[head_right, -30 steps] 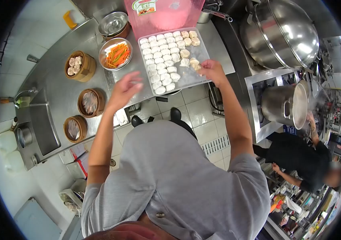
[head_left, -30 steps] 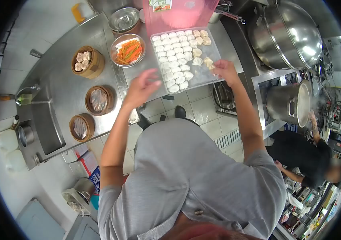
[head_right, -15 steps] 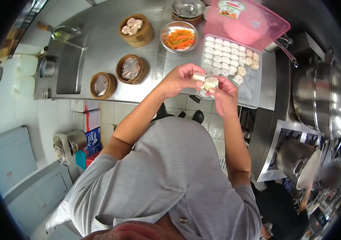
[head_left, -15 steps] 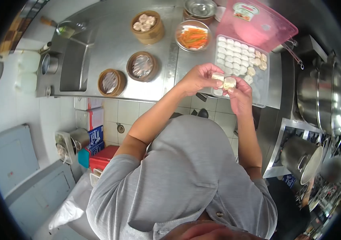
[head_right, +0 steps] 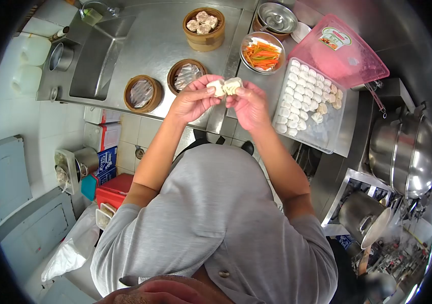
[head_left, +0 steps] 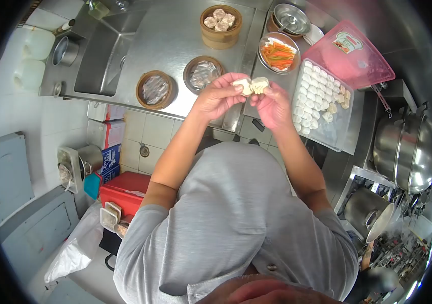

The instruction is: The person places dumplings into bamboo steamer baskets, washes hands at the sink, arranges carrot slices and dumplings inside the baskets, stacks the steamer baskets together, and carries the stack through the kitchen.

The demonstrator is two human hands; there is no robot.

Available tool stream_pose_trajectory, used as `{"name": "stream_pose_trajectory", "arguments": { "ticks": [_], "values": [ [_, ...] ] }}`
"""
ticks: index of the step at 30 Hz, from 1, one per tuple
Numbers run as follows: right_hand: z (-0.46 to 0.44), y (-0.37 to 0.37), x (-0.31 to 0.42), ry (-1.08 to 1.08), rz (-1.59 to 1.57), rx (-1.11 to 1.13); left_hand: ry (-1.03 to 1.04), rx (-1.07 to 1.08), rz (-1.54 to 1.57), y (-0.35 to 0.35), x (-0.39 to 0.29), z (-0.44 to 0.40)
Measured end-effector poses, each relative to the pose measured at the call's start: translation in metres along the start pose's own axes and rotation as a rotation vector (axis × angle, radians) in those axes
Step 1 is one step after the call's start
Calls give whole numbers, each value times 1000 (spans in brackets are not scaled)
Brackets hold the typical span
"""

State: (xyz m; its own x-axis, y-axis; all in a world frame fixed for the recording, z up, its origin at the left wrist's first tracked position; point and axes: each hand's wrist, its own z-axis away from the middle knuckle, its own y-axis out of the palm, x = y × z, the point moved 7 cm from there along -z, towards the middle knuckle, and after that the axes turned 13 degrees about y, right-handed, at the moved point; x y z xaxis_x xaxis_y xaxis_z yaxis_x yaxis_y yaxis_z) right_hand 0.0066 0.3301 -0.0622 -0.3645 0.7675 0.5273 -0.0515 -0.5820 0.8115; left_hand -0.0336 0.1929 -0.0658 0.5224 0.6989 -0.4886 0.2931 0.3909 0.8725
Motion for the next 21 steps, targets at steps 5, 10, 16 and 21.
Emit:
{"name": "stream_pose_trajectory", "arguments": {
  "ticks": [5,10,16,21],
  "values": [
    [-27,20,-11,31,-119,20,41,-4,-24,-26,-53,14],
    [-45,15,9,-102,555,-309,141,-110,-717,-59,-134,25],
    [-86,40,-14,-81,1451,-484,236,-53,-1654,-75,-160,-5],
    [-122,62,-40,-277,1830,-417,323,181,-1940,-103,-129,-33]
  ]
}}
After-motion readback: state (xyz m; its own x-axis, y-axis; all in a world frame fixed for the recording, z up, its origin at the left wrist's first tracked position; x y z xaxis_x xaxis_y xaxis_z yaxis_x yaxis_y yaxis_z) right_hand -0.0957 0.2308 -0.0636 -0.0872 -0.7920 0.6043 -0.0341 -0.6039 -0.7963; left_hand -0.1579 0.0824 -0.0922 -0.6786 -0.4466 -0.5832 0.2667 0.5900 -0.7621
